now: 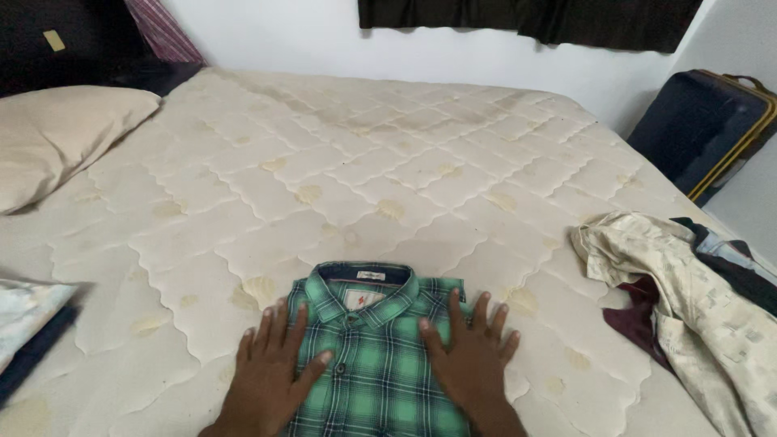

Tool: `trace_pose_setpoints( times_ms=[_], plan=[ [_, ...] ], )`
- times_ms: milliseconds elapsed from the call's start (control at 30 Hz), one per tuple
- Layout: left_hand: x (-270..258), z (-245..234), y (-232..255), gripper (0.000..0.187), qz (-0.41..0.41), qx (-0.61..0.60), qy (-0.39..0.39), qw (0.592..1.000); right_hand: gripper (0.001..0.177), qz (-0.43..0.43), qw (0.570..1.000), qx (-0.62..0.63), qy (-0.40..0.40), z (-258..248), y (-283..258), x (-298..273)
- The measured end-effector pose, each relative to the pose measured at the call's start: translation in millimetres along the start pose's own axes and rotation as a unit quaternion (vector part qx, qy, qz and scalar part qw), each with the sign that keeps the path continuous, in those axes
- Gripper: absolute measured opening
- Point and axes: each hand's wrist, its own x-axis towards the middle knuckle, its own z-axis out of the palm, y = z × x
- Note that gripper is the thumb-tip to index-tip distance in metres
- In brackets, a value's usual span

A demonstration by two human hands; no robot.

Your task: The person folds a green plaid shirt on a bed, smoothing and aligning the fabric before folding it into a compact rectangle. Then the person folds a striped polo shirt using the same method, smoothing and folding it into a neat stack.

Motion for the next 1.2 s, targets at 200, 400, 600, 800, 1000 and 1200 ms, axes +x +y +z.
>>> trace_pose_setpoints(
  times_ms=[200, 400, 600, 800, 1000, 1200],
  plan=[
    [5, 6, 12, 0.086, 0.065, -0.1, 0.151, 0.981, 0.087, -0.146, 0.986, 0.023, 0.08, 2, -21, -25],
    [4, 11, -2, 0.096, 0.038, -0.062, 0.075, 0.994, 0.092, -0.102, 0.993, -0.023, -0.049, 20, -26, -16],
    [17, 15, -12, 0.086, 0.033, -0.083, 0.139, 0.986, 0.085, -0.105, 0.994, 0.0, 0.024, 27, -11, 4],
    [33, -8, -3, 0.059, -0.102, -0.359, 0.189, 0.908, 0.045, -0.132, 0.973, 0.108, 0.154, 12, -5, 12],
    [40, -24, 5, 0.04, -0.168, -0.548, 0.115, 0.812, 0.015, -0.146, 0.96, 0.184, 0.149, -7, -3, 19],
    [43, -3, -7, 0.035, -0.156, -0.438, 0.163, 0.87, 0.027, -0.166, 0.964, 0.16, 0.135, 9, -8, 23]
  ],
)
